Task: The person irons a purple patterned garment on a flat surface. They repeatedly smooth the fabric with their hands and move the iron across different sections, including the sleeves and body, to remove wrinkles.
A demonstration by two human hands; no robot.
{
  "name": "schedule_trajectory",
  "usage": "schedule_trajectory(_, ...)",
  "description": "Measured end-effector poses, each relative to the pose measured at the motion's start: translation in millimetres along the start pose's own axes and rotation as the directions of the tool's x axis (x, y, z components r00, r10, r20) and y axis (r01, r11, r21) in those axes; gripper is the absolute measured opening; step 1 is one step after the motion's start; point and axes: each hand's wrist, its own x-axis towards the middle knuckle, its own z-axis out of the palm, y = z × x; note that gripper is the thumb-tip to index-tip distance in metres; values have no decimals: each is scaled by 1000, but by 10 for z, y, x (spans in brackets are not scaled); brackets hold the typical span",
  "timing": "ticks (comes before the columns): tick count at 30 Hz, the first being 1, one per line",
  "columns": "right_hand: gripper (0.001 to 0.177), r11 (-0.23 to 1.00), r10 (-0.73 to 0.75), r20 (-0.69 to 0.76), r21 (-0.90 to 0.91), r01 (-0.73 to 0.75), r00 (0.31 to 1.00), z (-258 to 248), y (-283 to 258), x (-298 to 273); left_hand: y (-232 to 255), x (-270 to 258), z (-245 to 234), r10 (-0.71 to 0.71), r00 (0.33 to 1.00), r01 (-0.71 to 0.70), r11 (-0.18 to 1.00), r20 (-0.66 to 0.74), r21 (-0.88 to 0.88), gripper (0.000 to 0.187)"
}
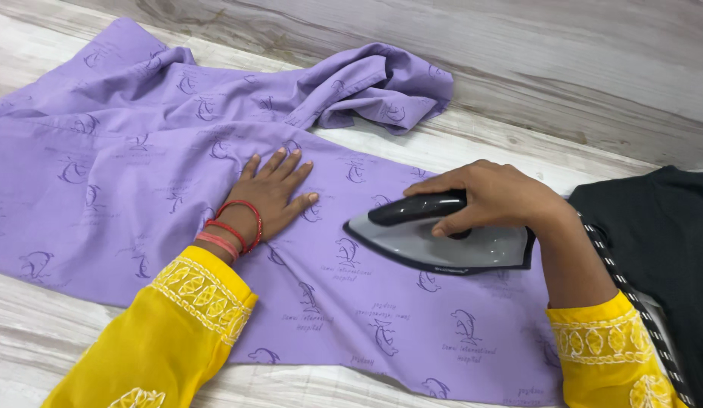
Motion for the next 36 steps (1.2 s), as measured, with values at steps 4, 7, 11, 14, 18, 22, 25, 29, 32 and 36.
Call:
schedule_trajectory(4,56,879,261,-368,-292,-377,892,113,-155,147,-71,-6,34,88,996,-88,996,2,-25,69)
schedule_trajectory(7,59,931,89,-386,-295,-214,918,183,-191,189,-133,3,113,143,989,-146,986,-38,-79,63)
schedule_trajectory(11,68,942,-330,-26,-68,327,944,112,-268,98,-255,105,141,103,994,-108,952,-32,-286,51)
schedule_trajectory(14,72,938,-341,169,3,345,925,91,-413,64,-263,82,165,116,991,-131,944,-65,-301,50)
schedule_trajectory(18,65,979,9,-156,-200,-41,988,195,-666,235,-183,100,116,95,979,-131,972,-182,-194,45)
schedule_trajectory(22,57,965,-62,-227,-261,1,972,266,-891,368,-142,27,-57,-22,915,-103,952,-402,-288,36)
schedule_trajectory(25,60,940,-326,-71,-131,315,943,263,-976,192,-169,-103,-142,-94,893,-84,926,-441,-368,31)
schedule_trajectory(29,58,921,-342,410,-32,388,846,290,-863,-332,-323,-236,-92,-34,902,-131,929,-431,-345,39)
schedule_trajectory(32,64,940,-320,296,-19,341,900,244,-509,-437,-412,-235,-44,-40,932,-97,931,-360,-353,53)
schedule_trajectory(36,67,943,285,-22,-175,-285,958,157,52,-199,-389,-230,-45,37,940,-117,969,-338,-219,58)
